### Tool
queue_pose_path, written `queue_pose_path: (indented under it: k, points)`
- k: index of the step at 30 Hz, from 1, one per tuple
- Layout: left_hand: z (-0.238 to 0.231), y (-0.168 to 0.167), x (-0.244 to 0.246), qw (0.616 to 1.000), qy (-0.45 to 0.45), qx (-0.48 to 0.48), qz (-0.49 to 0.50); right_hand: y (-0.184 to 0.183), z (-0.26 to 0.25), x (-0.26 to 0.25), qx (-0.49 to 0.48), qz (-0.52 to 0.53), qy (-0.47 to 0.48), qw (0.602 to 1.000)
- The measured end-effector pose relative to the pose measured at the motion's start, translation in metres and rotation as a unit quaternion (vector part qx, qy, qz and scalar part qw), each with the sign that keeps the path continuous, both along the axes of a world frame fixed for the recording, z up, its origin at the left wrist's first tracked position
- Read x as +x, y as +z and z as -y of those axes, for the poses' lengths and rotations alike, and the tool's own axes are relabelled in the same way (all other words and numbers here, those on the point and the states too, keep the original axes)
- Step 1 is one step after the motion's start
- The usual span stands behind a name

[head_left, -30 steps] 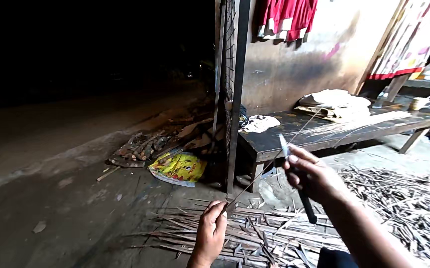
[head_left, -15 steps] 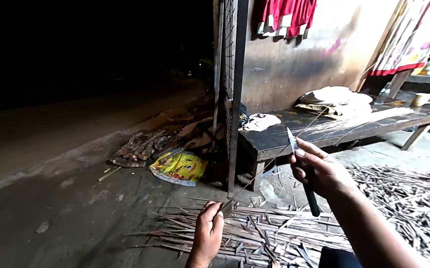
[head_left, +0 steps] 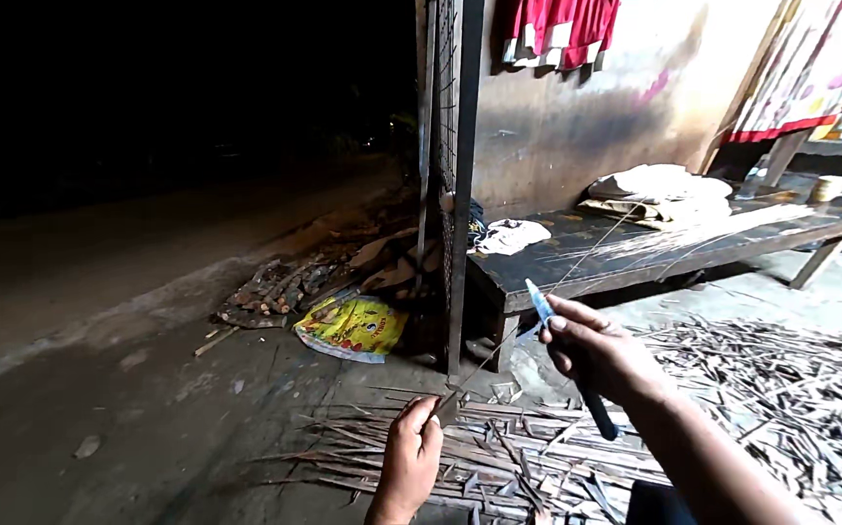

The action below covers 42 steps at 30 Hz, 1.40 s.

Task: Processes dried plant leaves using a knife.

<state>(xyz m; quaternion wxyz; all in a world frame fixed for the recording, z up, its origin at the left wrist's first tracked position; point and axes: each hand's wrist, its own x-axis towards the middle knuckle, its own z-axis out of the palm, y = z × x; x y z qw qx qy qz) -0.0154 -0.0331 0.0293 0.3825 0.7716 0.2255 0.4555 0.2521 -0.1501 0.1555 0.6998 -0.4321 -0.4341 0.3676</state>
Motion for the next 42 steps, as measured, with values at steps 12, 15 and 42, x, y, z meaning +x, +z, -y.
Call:
queue_pose_path:
  k: [12, 15, 42]
  points:
    - [0.001, -0.002, 0.0, 0.999, 0.024, 0.02, -0.02, -0.03, 0.0, -0.023, -0.083, 0.004, 0.082, 0.993]
    - [0.002, -0.002, 0.0, 0.983, 0.118, 0.11, -0.089, -0.014, -0.004, -0.004, -0.056, -0.028, -0.014, 0.998]
    - [0.0, -0.017, 0.015, 0.912, 0.263, 0.307, -0.068, -0.039, -0.004, -0.023, -0.121, -0.126, 0.028, 0.984]
